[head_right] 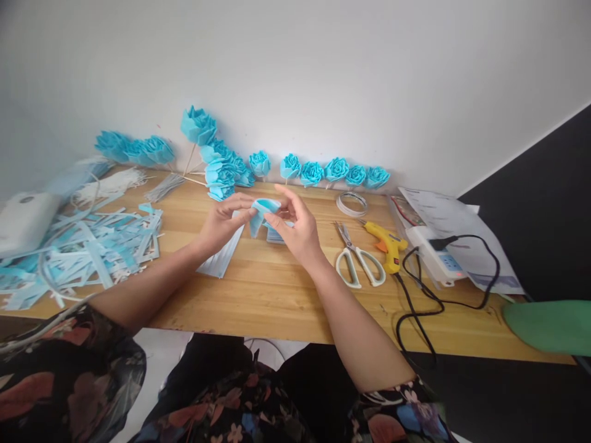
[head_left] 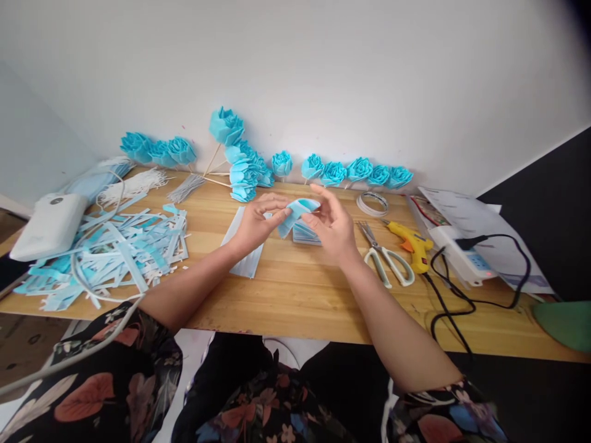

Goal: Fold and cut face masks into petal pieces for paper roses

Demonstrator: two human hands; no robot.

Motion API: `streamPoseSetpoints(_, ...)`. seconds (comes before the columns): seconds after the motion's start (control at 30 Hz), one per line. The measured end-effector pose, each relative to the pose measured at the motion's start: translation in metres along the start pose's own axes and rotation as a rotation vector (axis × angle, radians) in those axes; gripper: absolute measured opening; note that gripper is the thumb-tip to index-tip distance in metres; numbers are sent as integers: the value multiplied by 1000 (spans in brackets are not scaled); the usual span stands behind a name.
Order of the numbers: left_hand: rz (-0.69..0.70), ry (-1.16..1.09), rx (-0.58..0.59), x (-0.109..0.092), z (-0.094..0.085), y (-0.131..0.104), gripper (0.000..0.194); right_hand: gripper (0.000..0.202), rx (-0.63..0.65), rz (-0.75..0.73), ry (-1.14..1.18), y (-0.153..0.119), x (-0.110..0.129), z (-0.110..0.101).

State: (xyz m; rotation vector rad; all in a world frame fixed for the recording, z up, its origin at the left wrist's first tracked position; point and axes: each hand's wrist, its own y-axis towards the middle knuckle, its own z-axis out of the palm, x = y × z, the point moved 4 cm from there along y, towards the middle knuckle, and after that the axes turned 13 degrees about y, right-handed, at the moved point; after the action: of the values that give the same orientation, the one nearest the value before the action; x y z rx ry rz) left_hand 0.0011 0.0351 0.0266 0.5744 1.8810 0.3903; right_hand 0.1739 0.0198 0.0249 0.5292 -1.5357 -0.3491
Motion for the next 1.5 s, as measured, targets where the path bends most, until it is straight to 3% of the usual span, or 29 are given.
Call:
streamPoseSetpoints(0.07,-75,-192,1,1,1,0,20,56,73,74,74,1,-4,4)
streamPoseSetpoints(0.17,-156,-367,34,5,5,-2,18,46,179,142,-17,-1,-7,11)
streamPoseSetpoints(0.3,-237,-435,32,12,9,-4,22,15,142,176,-288,-4,-9,10)
streamPoseSetpoints(0.63,-464,-672,13,14,8,-1,26,22,161,146,-446,-5,-9,9)
streamPoseSetpoints(0.77,-478,-597,25,14,10,-2,28,24,208,117,-528,-5,-5,11)
streamPoseSetpoints(0.9,-445,-503,13,15,11,-3,27,38,260,179,-532,-6,-2,10)
streamPoseSetpoints(0.97,-415,-479,24,12,12,-4,26,43,229,191,-481,-5,0,8)
streamPoseSetpoints(1.2,-350,-388,138,-1,20,-11,30,26,86,179,-320,-2,-3,6)
streamPoseSetpoints(1.5,-410,-439,229,2,24,-13,40,31,15,207,-113,-1,-9,-1)
